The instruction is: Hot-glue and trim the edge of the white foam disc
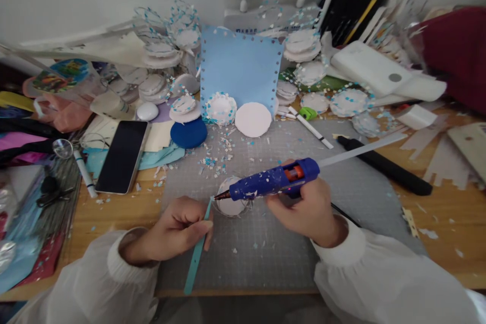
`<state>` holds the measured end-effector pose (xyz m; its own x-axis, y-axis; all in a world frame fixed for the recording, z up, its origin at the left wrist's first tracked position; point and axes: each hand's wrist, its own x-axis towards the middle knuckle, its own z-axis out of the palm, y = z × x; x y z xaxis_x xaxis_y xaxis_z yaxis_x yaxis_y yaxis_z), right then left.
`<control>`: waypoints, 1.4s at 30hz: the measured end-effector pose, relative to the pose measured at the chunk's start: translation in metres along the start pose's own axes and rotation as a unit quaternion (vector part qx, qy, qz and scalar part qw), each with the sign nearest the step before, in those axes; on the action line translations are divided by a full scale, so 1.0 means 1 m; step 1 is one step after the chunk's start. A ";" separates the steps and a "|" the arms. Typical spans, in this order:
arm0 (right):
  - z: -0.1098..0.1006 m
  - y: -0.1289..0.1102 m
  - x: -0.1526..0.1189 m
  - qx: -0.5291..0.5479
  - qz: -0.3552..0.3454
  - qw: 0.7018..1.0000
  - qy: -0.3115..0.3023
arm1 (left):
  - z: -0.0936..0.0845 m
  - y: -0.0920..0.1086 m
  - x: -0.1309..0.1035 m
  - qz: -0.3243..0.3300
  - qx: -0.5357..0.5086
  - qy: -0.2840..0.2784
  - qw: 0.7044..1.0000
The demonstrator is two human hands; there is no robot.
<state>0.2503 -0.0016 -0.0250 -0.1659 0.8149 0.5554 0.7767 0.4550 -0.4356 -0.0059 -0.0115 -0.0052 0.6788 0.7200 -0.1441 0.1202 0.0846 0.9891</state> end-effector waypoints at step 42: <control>0.000 -0.002 0.002 -0.030 -0.005 0.999 0.011 | 0.000 -0.003 0.002 0.021 0.009 -0.001 1.000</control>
<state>0.2484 -0.0011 -0.0228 -0.1615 0.8020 0.5751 0.8102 0.4405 -0.3867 -0.0052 -0.0104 -0.0082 0.6845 0.7217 -0.1024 0.1045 0.0419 0.9936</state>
